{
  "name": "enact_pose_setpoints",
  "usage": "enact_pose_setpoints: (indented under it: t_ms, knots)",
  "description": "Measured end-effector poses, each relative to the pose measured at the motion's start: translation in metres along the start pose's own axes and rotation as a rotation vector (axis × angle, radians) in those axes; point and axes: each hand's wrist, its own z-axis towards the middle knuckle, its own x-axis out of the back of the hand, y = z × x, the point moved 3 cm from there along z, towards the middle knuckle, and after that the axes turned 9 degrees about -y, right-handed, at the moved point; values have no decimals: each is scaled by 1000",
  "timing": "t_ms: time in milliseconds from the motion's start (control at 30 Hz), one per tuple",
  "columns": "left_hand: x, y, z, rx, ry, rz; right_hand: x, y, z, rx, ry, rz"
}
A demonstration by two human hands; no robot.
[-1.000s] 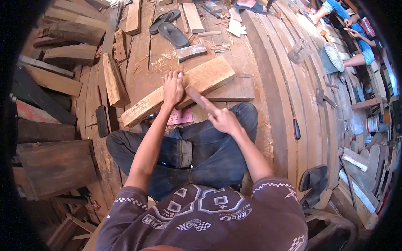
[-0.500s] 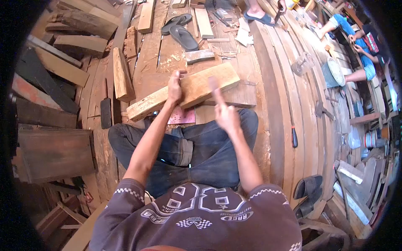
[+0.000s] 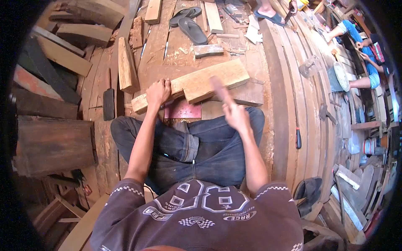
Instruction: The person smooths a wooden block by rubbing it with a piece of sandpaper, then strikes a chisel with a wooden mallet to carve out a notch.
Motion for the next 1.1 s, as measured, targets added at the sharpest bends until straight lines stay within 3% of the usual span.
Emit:
enact_pose_setpoints:
  t_ms: [67,200,267,333,400,467,500,600,633,667,733,767,800,867,900,933,1000,1067,1100]
  knots:
    - [3,1,1,11,-34,6,4,0,9,-120,137,2]
    - [1,0,2,-2,1,-8,-21,-52,-12,214,-203,-14]
    - [1,-1,0,9,11,-2,-17,-26,4,144,-138,-98]
    - [3,-1,1,-4,20,-19,3,-13,21,-78,71,-26]
    - [3,0,-1,-4,11,-33,-1,-27,24,-105,76,-67]
    - [6,1,2,1,1,-38,-31,-39,17,287,15,19]
    - [7,2,3,0,21,-39,-30,-52,9,293,-100,-31]
    - [6,1,0,-5,64,-48,-20,-7,38,135,103,-64]
    - [9,3,1,-11,75,-58,-6,-12,41,-12,168,-17]
    - [10,4,-2,-17,83,-70,-11,-10,47,-23,166,-29]
    - [8,4,-3,-26,98,-89,-30,-33,38,171,66,-58]
    - [8,4,-2,-34,108,-95,-41,-41,32,367,18,63]
    - [8,5,1,-43,113,-91,-31,-56,23,209,-135,-91]
    - [4,2,-1,-50,116,-85,-20,-28,41,144,-95,-129]
    - [4,2,0,-52,124,-81,-9,-25,49,137,80,-60]
    - [5,2,1,-54,130,-77,-1,-18,57,-25,120,-21]
    - [3,3,-2,-52,144,-75,-14,-30,58,-47,86,-24]
    - [4,4,-1,-58,167,-72,-43,-45,49,299,-22,-15]
    - [7,6,2,-59,160,-71,-36,-52,46,275,-45,-52]
